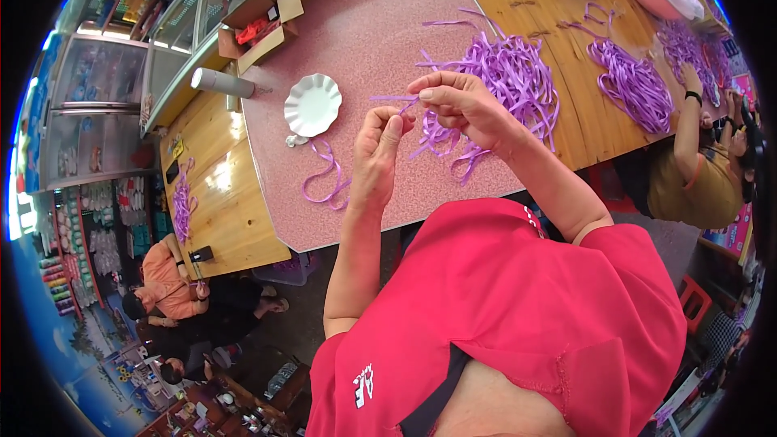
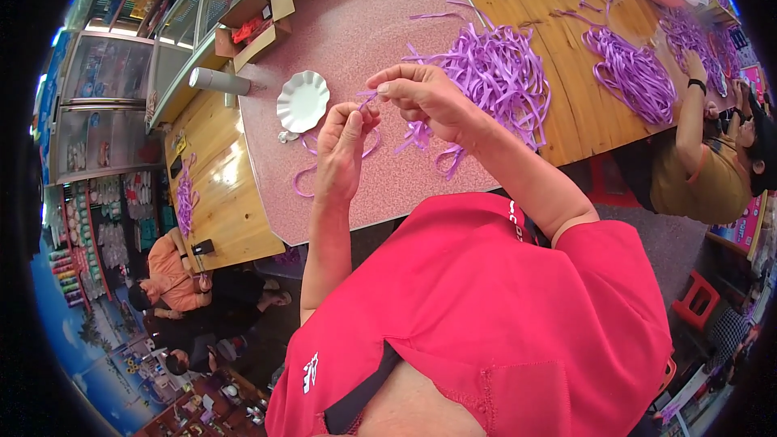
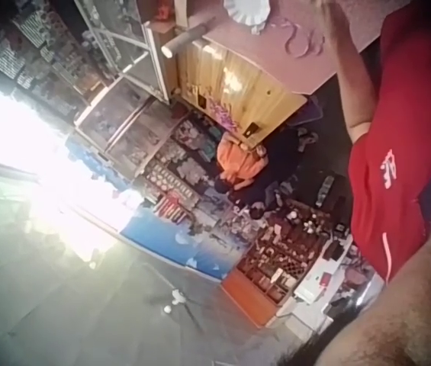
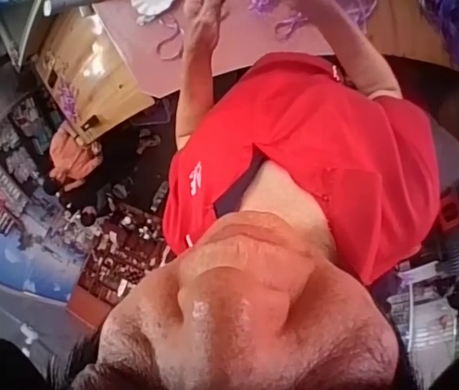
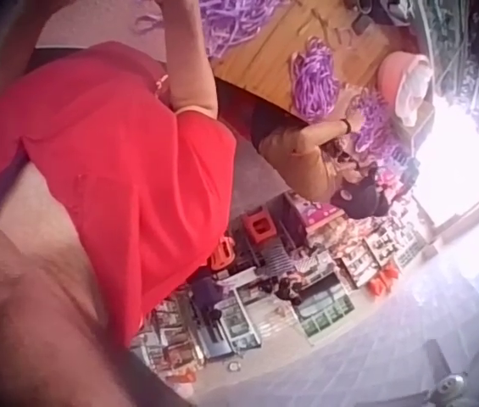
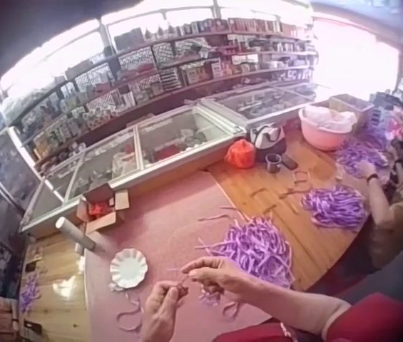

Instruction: Tying small knots in purple plastic ribbons at a work table.

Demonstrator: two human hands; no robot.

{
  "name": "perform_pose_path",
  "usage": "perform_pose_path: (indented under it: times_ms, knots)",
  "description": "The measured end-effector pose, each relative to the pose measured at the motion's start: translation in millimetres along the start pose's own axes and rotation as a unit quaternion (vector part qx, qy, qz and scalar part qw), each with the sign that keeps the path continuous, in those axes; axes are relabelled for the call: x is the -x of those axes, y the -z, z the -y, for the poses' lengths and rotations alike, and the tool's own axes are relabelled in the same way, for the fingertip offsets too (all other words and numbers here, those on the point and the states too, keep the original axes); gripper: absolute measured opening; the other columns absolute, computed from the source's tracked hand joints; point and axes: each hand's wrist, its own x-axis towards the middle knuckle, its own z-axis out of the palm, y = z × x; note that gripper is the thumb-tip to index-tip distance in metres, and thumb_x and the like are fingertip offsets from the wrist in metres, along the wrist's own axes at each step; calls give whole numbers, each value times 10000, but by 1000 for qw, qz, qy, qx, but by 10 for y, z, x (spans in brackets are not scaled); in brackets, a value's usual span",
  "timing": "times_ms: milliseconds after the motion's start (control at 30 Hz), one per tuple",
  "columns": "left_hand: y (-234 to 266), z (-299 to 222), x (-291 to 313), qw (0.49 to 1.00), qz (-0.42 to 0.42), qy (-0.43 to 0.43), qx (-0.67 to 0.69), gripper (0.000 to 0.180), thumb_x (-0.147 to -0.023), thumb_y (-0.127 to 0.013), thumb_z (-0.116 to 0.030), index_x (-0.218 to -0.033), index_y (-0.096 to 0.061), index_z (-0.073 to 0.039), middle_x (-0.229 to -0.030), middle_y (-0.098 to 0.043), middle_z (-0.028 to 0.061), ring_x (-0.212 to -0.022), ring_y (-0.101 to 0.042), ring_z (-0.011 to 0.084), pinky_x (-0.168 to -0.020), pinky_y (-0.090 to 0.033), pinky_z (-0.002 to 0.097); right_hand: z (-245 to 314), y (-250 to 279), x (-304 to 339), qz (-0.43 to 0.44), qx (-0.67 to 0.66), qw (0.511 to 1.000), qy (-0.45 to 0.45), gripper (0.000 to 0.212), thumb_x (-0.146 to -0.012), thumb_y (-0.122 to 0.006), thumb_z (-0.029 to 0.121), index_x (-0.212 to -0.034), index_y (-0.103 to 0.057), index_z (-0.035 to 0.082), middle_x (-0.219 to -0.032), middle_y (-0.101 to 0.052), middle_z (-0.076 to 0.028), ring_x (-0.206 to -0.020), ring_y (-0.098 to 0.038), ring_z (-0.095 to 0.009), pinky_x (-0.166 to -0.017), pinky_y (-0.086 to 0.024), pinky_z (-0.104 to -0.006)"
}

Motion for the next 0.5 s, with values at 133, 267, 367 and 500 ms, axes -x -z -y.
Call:
perform_pose_path:
  times_ms: [133,267,367,500]
  knots:
    - [37,-77,42,994,4,23,111,57,-927,-637,-80,-976,-609,-70,-986,-628,25,-936,-576,109,-890,-434,261,-27,-43,-28,-2,-27,1000,-3,179,-892,-672,127,-1042,-664,31,-716,-534,70,-529,-354,11,-448,-249,-152]
    - [73,-80,59,984,6,5,176,99,-879,-678,-21,-944,-627,-76,-1010,-640,39,-947,-588,111,-889,-438,265,-133,-110,-31,-19,62,998,7,204,-877,-716,192,-1000,-680,34,-746,-588,41,-545,-404,-11,-470,-305,-174]
    - [57,-94,76,980,-9,-13,200,98,-865,-691,-11,-904,-631,-78,-1039,-646,49,-955,-589,111,-887,-439,266,-176,-205,40,-33,130,990,43,215,-876,-722,221,-978,-694,34,-778,-630,22,-577,-448,-19,-492,-345,-187]
    - [-27,-151,104,991,-75,-45,96,92,-857,-699,-20,-875,-631,-79,-1087,-652,63,-957,-594,130,-877,-438,276,-195,-263,98,-45,208,970,121,238,-884,-720,267,-935,-703,35,-800,-644,28,-619,-476,-14,-505,-362,-204]
